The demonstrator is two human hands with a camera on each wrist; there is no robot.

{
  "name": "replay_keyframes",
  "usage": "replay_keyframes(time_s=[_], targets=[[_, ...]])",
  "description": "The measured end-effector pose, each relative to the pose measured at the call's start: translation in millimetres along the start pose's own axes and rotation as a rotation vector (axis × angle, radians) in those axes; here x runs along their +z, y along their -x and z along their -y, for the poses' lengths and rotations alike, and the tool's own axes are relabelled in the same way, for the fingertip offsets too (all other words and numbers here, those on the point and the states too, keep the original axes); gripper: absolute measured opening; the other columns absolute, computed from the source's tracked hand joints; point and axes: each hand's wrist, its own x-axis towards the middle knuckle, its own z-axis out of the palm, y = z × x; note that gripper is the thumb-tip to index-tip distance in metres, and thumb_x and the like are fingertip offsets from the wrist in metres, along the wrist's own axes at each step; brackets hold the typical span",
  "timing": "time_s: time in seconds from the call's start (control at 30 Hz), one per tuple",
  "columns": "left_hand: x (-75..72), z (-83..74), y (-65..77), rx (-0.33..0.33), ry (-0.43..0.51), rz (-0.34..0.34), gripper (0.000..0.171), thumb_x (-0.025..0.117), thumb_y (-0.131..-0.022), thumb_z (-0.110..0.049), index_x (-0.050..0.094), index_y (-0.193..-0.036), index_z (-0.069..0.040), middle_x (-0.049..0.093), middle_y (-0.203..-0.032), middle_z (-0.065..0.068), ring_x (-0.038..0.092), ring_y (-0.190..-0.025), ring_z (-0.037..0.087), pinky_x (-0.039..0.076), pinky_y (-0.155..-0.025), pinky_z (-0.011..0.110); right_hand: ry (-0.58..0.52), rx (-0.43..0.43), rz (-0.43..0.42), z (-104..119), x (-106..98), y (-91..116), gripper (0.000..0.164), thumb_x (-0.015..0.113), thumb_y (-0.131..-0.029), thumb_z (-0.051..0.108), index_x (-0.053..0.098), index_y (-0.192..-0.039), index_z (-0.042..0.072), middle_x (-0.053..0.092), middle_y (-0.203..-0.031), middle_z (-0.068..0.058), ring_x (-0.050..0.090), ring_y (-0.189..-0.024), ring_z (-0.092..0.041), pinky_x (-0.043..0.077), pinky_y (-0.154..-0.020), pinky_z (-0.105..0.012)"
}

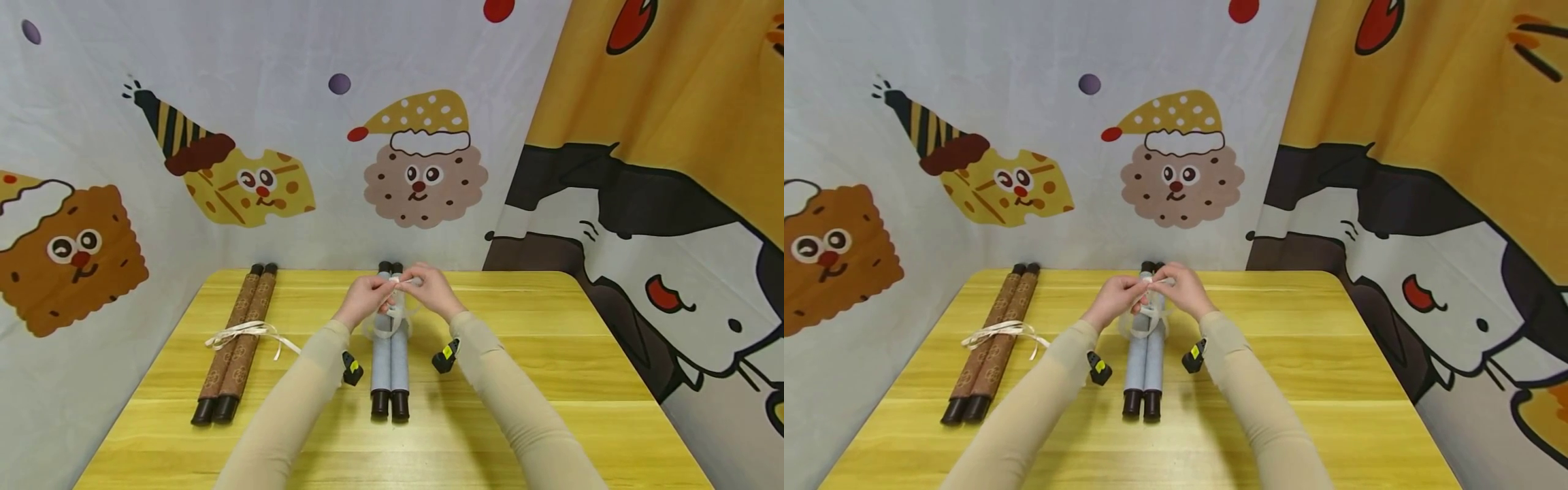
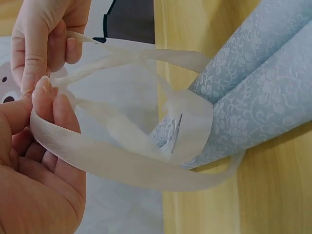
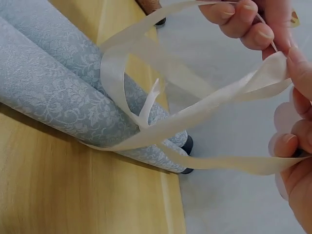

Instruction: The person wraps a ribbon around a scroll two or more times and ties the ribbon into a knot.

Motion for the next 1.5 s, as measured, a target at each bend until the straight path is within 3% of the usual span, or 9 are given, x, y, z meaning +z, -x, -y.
replay_keyframes(time_s=[0.13,0.27,0.33,0.57,0.7,1.0,1.2,1.33,1.5], targets=[[-1.9,-2.5,3.6,0.028,-0.078,-0.076,0.030,0.059,-0.101,-0.030,0.074,-0.099,-0.003,0.070,-0.083,0.011,0.059,-0.065,0.015,0.052,-0.066,0.034,0.012,0.004,-0.018,1.8,-2.1,0.1,0.008,0.073,-0.092,0.020,0.073,-0.091,0.011,0.067,-0.097,-0.001,0.062,-0.096,-0.021,0.053,-0.083,-0.039],[-2.0,-3.6,7.0,0.098,-0.216,-0.230,0.026,0.060,-0.100,-0.028,0.072,-0.103,-0.005,0.069,-0.092,0.007,0.060,-0.080,0.018,0.051,-0.072,0.035,0.079,-0.028,-0.033,5.6,-5.3,-0.9,0.011,0.074,-0.091,0.022,0.075,-0.092,0.012,0.070,-0.097,0.000,0.064,-0.097,-0.021,0.052,-0.088,-0.040],[-1.3,-3.5,9.2,0.131,-0.237,-0.303,0.024,0.061,-0.100,-0.026,0.072,-0.105,-0.005,0.069,-0.095,0.008,0.061,-0.084,0.021,0.051,-0.075,0.036,0.130,-0.062,-0.036,8.4,-7.1,-1.3,0.012,0.075,-0.090,0.024,0.076,-0.093,0.012,0.071,-0.097,0.000,0.065,-0.097,-0.021,0.051,-0.088,-0.040],[5.1,-3.1,22.2,0.301,-0.286,-0.499,0.010,0.066,-0.094,-0.009,0.071,-0.093,-0.001,0.067,-0.085,0.011,0.061,-0.078,0.025,0.051,-0.073,0.039,0.242,-0.128,-0.069,12.0,-9.6,-2.0,0.012,0.077,-0.089,0.025,0.078,-0.093,0.013,0.072,-0.095,0.001,0.067,-0.093,-0.019,0.051,-0.087,-0.038],[10.5,-0.8,31.1,0.310,-0.340,-0.494,0.008,0.066,-0.092,-0.008,0.070,-0.090,-0.002,0.066,-0.083,0.009,0.060,-0.076,0.024,0.050,-0.071,0.038,0.227,-0.102,-0.100,9.5,-6.6,-0.9,0.013,0.077,-0.089,0.025,0.077,-0.093,0.013,0.072,-0.096,0.000,0.067,-0.093,-0.019,0.052,-0.086,-0.038],[24.7,13.8,40.7,0.232,-0.422,-0.361,0.010,0.065,-0.092,-0.008,0.073,-0.094,-0.002,0.068,-0.084,0.006,0.061,-0.075,0.020,0.051,-0.069,0.037,0.129,0.044,-0.152,7.1,0.3,2.0,0.018,0.074,-0.091,0.030,0.078,-0.094,0.012,0.074,-0.100,-0.001,0.067,-0.097,-0.020,0.052,-0.087,-0.040],[26.8,25.9,39.7,0.218,-0.506,-0.401,0.017,0.066,-0.087,-0.006,0.073,-0.102,0.001,0.070,-0.091,0.011,0.066,-0.081,0.025,0.053,-0.071,0.040,0.118,0.085,-0.174,7.9,3.3,2.8,0.019,0.074,-0.091,0.031,0.077,-0.095,0.013,0.074,-0.099,-0.001,0.067,-0.096,-0.020,0.052,-0.087,-0.041],[29.0,31.1,37.4,0.252,-0.574,-0.405,0.020,0.068,-0.087,-0.004,0.071,-0.106,0.001,0.070,-0.098,0.014,0.066,-0.088,0.029,0.054,-0.076,0.043,0.122,0.092,-0.190,7.8,5.4,2.2,0.019,0.074,-0.091,0.031,0.077,-0.094,0.013,0.074,-0.099,-0.001,0.067,-0.095,-0.020,0.052,-0.086,-0.041],[38.9,30.9,32.1,0.351,-0.574,-0.384,0.032,0.070,-0.089,-0.005,0.066,-0.120,0.003,0.067,-0.115,0.018,0.064,-0.104,0.035,0.050,-0.090,0.048,0.121,0.084,-0.206,6.3,7.8,1.0,0.019,0.074,-0.091,0.030,0.077,-0.093,0.012,0.074,-0.097,-0.001,0.068,-0.093,-0.020,0.053,-0.084,-0.040]])
